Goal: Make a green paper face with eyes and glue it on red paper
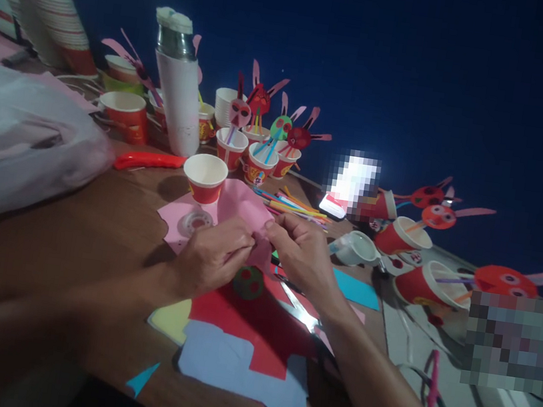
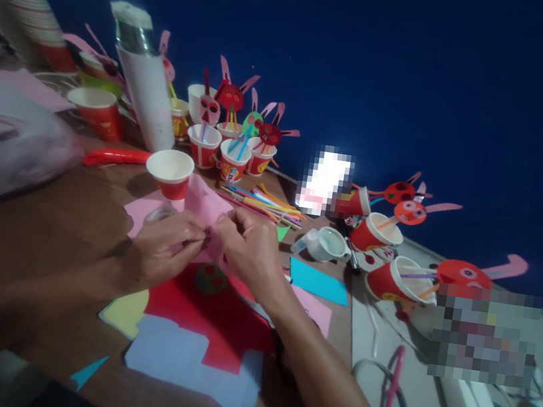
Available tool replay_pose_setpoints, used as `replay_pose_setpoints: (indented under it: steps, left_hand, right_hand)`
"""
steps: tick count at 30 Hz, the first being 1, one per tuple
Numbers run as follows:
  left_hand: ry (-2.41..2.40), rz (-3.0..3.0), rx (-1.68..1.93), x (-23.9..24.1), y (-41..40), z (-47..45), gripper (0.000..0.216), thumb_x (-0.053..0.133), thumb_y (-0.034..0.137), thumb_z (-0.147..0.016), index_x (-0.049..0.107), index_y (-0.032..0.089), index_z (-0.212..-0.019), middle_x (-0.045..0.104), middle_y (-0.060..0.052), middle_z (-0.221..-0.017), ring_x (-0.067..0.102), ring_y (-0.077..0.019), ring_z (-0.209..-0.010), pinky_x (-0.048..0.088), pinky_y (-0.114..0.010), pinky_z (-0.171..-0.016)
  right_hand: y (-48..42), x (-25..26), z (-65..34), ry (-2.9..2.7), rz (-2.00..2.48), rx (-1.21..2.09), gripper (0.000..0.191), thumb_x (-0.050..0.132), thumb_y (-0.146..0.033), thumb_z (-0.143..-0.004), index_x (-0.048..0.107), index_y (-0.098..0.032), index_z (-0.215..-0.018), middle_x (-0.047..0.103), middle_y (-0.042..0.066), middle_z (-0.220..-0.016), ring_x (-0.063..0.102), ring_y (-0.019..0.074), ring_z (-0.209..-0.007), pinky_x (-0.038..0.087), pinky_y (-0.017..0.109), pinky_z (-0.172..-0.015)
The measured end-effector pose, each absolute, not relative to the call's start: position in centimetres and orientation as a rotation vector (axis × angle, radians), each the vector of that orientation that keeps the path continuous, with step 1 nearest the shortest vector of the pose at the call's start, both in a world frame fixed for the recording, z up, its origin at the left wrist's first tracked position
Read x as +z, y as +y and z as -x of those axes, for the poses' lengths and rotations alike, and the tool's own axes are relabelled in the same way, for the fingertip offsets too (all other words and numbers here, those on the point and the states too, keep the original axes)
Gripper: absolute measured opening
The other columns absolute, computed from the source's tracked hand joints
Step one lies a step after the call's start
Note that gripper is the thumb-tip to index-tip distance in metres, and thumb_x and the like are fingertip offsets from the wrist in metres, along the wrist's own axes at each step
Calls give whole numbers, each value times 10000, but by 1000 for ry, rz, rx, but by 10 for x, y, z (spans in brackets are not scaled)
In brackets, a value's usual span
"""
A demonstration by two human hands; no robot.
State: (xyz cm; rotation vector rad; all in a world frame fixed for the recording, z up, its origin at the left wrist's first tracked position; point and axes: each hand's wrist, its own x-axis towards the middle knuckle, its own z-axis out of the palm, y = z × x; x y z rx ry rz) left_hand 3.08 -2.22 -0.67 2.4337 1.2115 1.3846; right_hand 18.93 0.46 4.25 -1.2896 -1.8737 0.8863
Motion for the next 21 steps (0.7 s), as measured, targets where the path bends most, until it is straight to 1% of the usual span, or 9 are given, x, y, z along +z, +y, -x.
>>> replay_pose_setpoints:
  steps: [5,8,13,16,21]
  left_hand:
    - [1257,-2546,1394,-7,-24,-31,148,493,129,-841,585,173,-733,663,-47,-813,586,-113,-705,432,-239,-632]
    - [1299,-2592,1333,-5,-24,-31,176,485,149,-851,598,170,-718,663,-55,-824,581,-115,-697,435,-239,-625]
    - [1363,-2601,1218,-7,-24,-32,223,447,182,-873,603,183,-714,656,-57,-841,596,-122,-738,457,-228,-643]
    - [1311,-2607,1284,-8,-24,-33,200,443,154,-872,593,175,-742,645,-62,-852,597,-117,-750,463,-216,-642]
    - [1249,-2613,1388,-8,-23,-34,158,452,106,-857,574,158,-772,628,-66,-835,576,-107,-712,461,-210,-617]
  right_hand:
    - [7,40,-190,-1843,1271,913,284,494,-271,-807,466,-182,-538,432,-55,-496,400,89,-497,300,223,-496]
    - [9,39,-191,-1833,1287,918,277,501,-272,-800,475,-180,-540,440,-54,-496,412,91,-500,306,225,-502]
    - [11,38,-191,-1814,1257,942,260,502,-267,-789,495,-177,-545,449,-49,-513,420,98,-523,322,227,-517]
    - [11,37,-191,-1789,1259,967,254,507,-264,-782,506,-176,-544,460,-49,-503,427,96,-510,330,227,-517]
    - [10,37,-190,-1736,1270,1005,245,516,-264,-778,527,-171,-551,480,-49,-495,432,88,-485,323,219,-496]
